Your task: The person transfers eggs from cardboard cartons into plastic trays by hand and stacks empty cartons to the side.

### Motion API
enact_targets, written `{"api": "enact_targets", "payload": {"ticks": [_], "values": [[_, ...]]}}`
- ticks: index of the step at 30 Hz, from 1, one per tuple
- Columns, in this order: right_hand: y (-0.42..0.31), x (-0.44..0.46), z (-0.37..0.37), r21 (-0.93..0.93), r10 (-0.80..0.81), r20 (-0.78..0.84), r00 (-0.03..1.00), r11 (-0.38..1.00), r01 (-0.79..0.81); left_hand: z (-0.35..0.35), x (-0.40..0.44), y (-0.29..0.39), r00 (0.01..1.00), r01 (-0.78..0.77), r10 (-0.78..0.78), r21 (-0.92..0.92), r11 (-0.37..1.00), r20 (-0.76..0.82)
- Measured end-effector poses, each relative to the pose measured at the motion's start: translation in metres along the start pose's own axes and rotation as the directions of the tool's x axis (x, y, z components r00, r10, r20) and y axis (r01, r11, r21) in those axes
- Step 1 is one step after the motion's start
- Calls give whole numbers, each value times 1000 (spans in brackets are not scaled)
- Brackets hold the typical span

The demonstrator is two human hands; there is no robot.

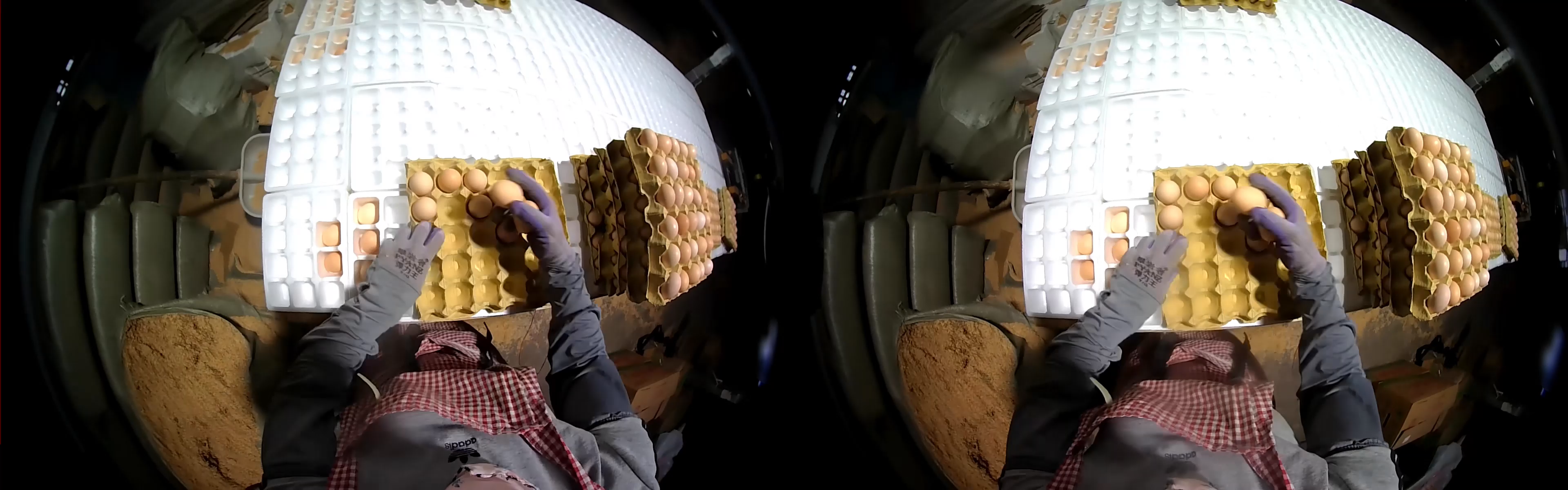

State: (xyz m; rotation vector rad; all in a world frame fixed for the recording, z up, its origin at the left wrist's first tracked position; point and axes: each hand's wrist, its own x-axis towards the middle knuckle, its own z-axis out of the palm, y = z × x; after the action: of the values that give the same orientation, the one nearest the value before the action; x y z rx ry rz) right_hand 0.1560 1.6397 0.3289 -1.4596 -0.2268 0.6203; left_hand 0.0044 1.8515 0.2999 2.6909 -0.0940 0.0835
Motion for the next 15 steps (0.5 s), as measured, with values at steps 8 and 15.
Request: {"api": "enact_targets", "payload": {"ticks": [8, 15], "values": [[20, 20, 27, -968, -191, 211, 959, -180, 177, -4, 38, -2, 980, 135, -96, 231, 964, -174], [9, 29, 48, -802, -416, 232, 879, 429, 415, 1, -3, -30, 751, 270, -517, -522, 809, -411]]}}
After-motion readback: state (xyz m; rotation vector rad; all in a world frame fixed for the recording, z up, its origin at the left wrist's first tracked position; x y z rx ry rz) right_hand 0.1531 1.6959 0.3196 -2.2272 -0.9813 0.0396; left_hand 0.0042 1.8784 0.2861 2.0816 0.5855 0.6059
